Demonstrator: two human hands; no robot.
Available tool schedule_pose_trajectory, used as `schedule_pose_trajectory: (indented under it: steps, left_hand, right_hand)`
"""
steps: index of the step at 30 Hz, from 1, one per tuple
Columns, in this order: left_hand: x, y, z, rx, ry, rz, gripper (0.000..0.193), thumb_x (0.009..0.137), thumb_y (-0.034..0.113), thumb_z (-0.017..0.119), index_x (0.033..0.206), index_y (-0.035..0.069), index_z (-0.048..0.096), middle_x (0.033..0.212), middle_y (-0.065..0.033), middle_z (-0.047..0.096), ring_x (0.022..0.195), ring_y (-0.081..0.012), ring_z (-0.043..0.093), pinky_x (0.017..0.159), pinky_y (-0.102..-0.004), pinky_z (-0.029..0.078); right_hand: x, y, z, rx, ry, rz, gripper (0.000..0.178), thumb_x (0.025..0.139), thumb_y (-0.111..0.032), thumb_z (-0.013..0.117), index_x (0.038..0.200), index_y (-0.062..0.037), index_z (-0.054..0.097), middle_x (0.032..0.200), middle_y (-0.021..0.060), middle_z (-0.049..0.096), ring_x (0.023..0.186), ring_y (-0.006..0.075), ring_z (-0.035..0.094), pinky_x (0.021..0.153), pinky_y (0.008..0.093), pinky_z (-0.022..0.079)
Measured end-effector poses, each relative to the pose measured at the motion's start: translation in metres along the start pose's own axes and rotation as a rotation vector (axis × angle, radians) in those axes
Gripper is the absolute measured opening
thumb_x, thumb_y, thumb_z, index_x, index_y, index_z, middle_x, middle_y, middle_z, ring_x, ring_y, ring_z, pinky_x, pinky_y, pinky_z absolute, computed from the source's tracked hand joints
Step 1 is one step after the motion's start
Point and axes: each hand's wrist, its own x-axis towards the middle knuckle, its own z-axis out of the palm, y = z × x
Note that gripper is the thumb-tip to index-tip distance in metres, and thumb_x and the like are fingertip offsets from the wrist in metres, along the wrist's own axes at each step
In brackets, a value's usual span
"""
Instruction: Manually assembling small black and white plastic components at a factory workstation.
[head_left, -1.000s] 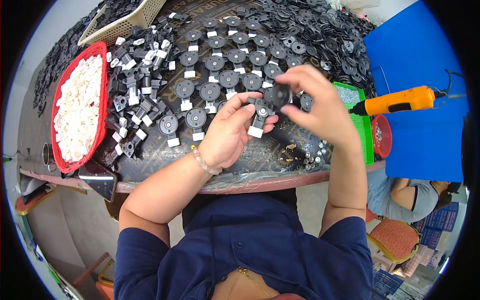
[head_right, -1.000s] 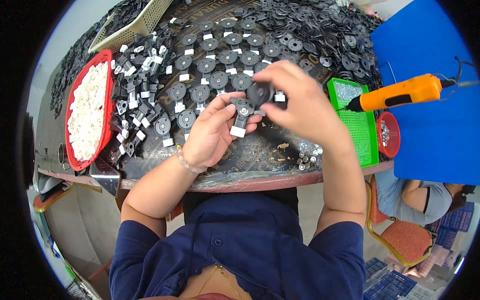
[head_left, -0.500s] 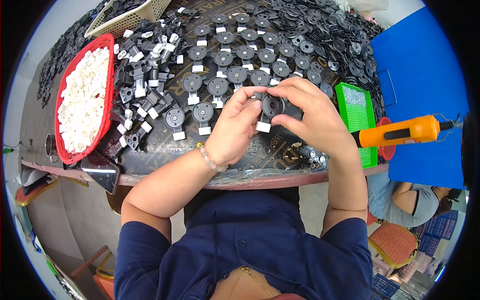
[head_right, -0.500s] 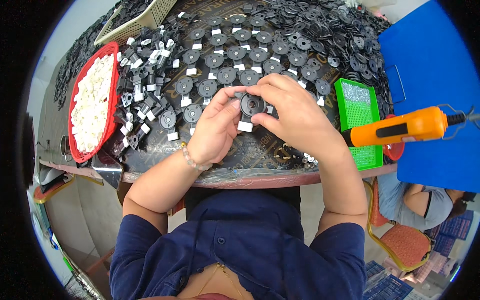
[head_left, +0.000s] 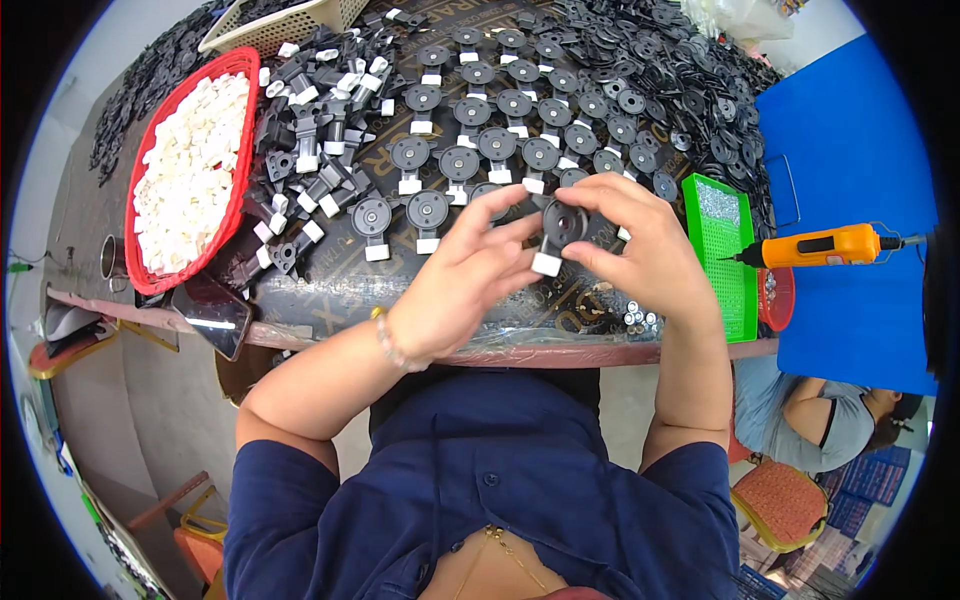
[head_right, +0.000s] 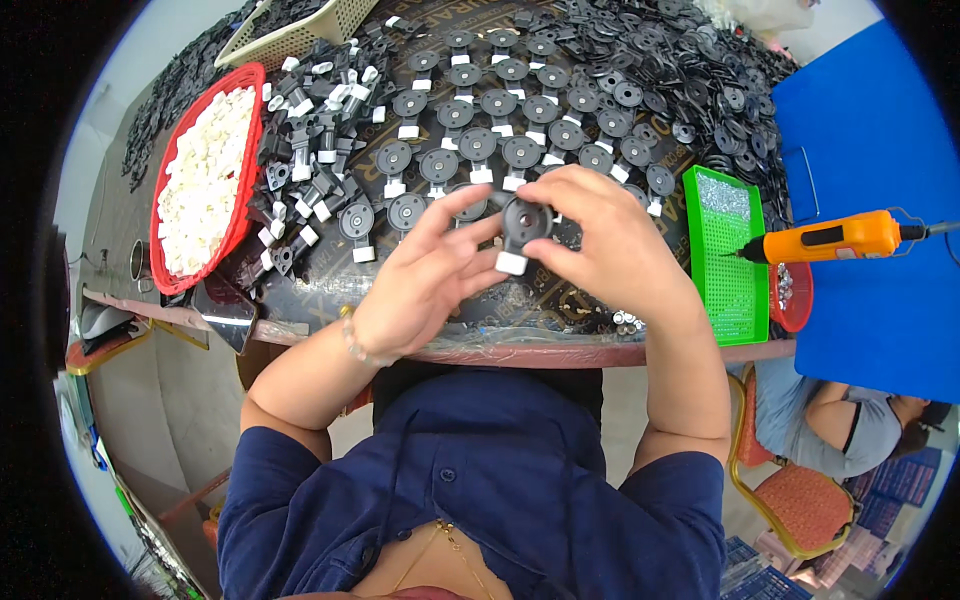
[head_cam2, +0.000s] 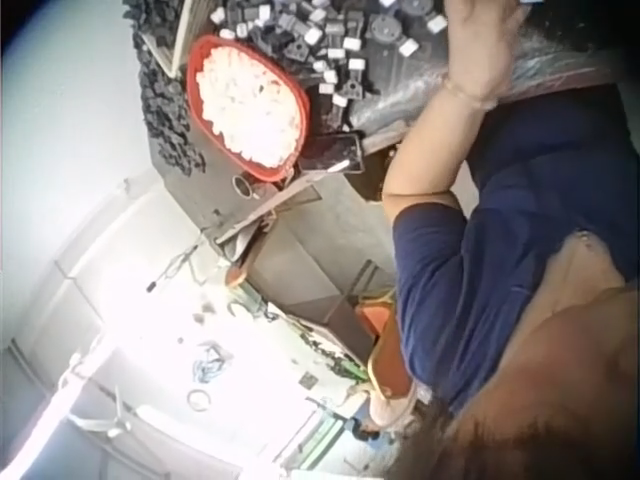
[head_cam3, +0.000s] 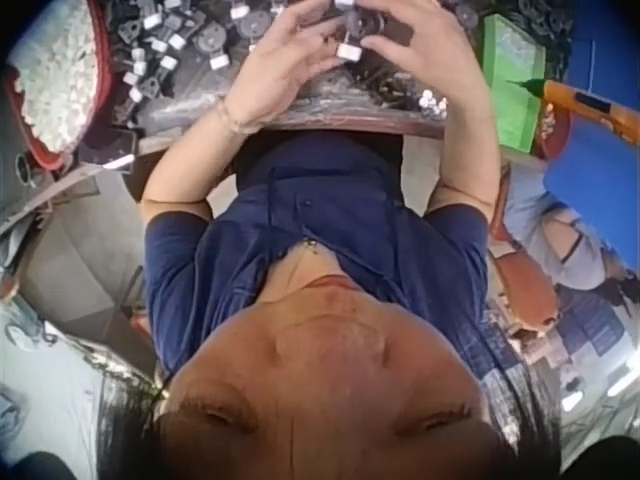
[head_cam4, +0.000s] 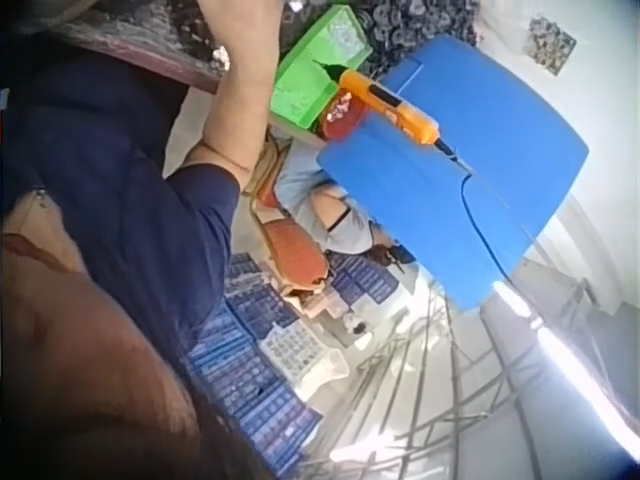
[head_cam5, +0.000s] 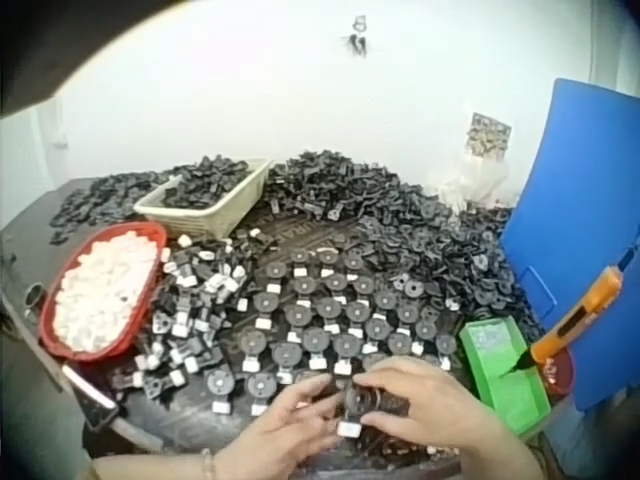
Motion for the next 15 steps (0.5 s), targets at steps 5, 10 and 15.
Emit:
schedule_pose_trajectory:
  steps: [5,10,15]
  left_hand:
    - [-0.051,0.024,-0.048,1.082,0.267,0.63,0.044,0.095,0.003,0.057,0.139,0.003,0.055,0.148,-0.0159,0.049,0.133,-0.0273,0.051,0.112,-0.0404,0.04]
    - [-0.083,0.05,-0.091,1.674,0.695,0.776,0.032,0.09,0.005,0.066,0.121,0.003,0.066,0.127,-0.0168,0.058,0.119,-0.033,0.056,0.102,-0.0413,0.044]
    - [-0.095,0.064,-0.105,1.988,0.897,0.712,0.037,0.086,0.015,0.075,0.121,0.007,0.067,0.12,-0.0151,0.06,0.111,-0.0331,0.057,0.097,-0.0433,0.043]
  right_hand:
    - [-0.012,0.022,0.017,-0.087,-0.107,0.086,0.047,0.076,-0.01,0.081,0.121,-0.0031,0.067,0.121,0.0157,0.065,0.116,0.0349,0.06,0.102,0.0406,0.048]
    - [-0.004,0.033,0.045,-0.138,-0.097,0.039,0.046,0.08,-0.006,0.077,0.124,-0.0017,0.064,0.12,0.0146,0.064,0.115,0.0349,0.06,0.101,0.041,0.048]
    - [0.009,0.034,0.054,-0.202,-0.059,0.061,0.047,0.081,-0.005,0.075,0.126,-0.0006,0.063,0.125,0.0154,0.062,0.117,0.0359,0.059,0.101,0.0407,0.048]
